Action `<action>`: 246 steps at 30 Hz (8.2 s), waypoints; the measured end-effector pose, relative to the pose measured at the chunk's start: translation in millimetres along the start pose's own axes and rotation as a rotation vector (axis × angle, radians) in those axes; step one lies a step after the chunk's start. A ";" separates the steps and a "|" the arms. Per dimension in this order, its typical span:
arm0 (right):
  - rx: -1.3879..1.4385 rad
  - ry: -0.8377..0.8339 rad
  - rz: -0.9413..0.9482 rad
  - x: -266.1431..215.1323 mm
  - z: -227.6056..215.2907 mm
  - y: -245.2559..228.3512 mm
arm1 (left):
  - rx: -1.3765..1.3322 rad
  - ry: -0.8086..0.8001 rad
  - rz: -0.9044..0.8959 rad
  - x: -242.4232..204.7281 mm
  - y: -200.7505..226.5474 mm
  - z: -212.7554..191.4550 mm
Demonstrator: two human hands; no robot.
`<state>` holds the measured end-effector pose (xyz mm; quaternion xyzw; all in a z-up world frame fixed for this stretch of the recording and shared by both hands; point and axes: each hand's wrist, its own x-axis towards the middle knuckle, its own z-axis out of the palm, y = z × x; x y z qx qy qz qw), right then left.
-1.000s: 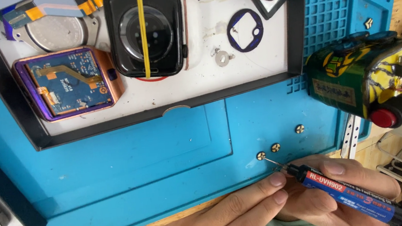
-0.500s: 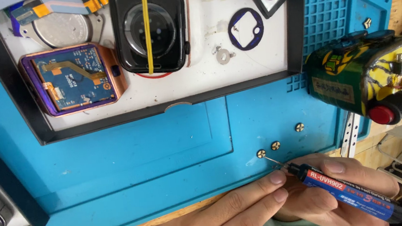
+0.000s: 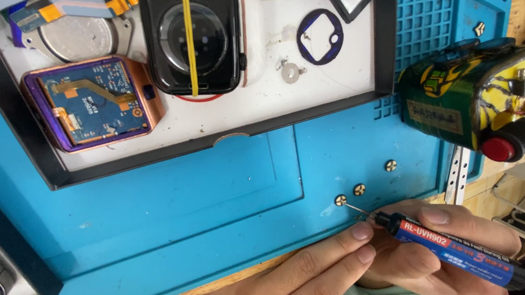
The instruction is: The person applies a small amount of adhesive from a tube onto a screw on a blue workbench. They then use tweezers to carefully position and adjust the screw, repeating the process of applying adhesive and adjusting the screw's position multiple times.
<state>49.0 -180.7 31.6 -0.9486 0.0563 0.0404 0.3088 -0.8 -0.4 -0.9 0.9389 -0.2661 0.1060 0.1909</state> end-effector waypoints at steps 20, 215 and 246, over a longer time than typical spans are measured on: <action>0.105 0.333 -0.165 0.6 50.7 -9.6 | 0.002 0.013 -0.026 0.4 1.6 0.3; -0.501 -0.164 -0.638 97.9 -105.2 17.4 | 0.598 0.018 -0.074 16.1 62.0 -23.4; 0.852 0.323 -0.478 32.2 26.2 95.0 | 0.125 0.183 -0.570 11.7 41.2 4.5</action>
